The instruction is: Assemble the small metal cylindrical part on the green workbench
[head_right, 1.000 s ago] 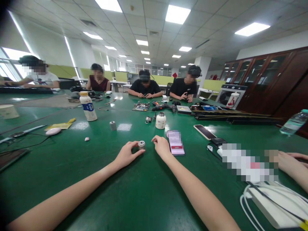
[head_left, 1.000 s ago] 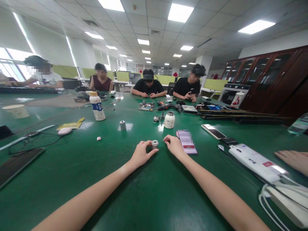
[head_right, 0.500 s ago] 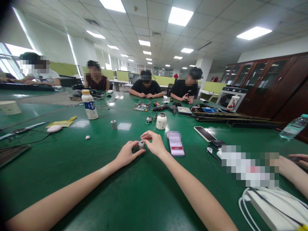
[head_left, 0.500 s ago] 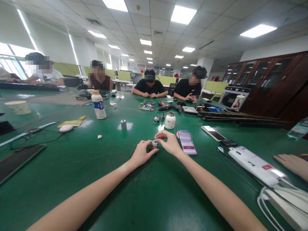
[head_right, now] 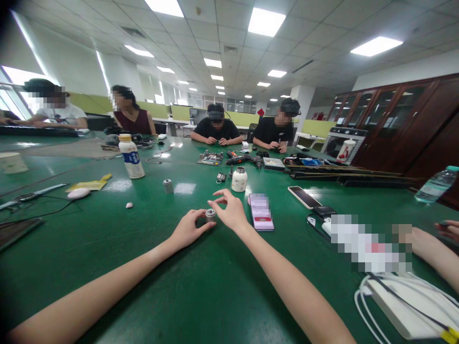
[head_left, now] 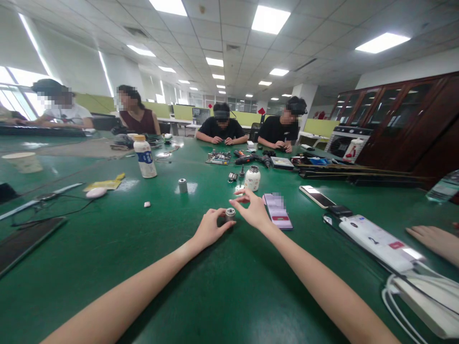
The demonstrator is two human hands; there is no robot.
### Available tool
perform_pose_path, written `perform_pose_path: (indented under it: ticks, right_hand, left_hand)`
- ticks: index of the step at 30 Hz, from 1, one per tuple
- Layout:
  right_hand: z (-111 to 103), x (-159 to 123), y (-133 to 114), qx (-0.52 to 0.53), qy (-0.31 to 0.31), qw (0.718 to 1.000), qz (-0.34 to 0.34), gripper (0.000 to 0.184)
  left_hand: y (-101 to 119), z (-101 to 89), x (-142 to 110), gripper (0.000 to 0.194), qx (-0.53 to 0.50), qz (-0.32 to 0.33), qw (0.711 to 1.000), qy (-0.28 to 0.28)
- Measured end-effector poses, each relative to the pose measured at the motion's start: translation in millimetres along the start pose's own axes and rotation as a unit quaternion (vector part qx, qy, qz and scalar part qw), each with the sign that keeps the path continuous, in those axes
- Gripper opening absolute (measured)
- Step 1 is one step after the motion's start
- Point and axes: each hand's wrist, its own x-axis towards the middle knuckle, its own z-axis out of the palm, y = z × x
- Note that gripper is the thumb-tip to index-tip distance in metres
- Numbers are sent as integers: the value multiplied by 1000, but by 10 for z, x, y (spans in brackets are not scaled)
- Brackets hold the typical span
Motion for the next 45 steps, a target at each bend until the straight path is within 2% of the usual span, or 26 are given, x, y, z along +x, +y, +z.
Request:
perform_pose_path:
  ticks: [4,6,10,13,18,22,26,30,33,36,39,42,45]
  right_hand:
    - [55,-37,10,13,-65,998,-14,20]
    - [84,-46,11,14,-64,998,-12,16]
    - [48,-3,86,15,14,1000,-6,11]
    - [-56,31,254,-40,59,997,21,8]
    - [-167,-19,507,-215,-34,971,95,13]
    - [-161,-61,540,-257,-66,959,100,17]
    - [-155,-29,500,-211,-39,972,96,18]
    - [-116,46,321,-31,8,998,59,9]
    - [-46,54,119,39,-20,999,16,9]
    - [16,12,-19,18,-71,997,-8,13]
    - [39,-29,-49,-10,-93,996,-10,16]
    - [41,-47,-36,-33,-95,995,-1,14]
    - [33,-51,-41,-91,-62,994,19,11]
  left_hand:
    - [-13,5,2,32,6,1,1000,0]
    - [-14,5,-1,32,7,2,1000,1]
    - [-5,4,-7,34,4,2,1000,2]
    - [2,5,-10,36,4,-3,1000,6]
    - [12,0,-14,36,3,-3,1000,6]
    - [16,-2,-12,35,4,-3,1000,6]
    - [5,8,-7,35,1,-3,1000,5]
    - [-11,14,-4,34,-3,-3,1000,4]
    - [-10,9,-5,34,1,2,1000,2]
    - [-7,6,-6,33,9,4,1000,3]
    - [-8,9,-4,33,14,2,1000,5]
    - [-9,10,-2,33,15,4,1000,4]
    - [-5,5,-4,33,11,5,1000,0]
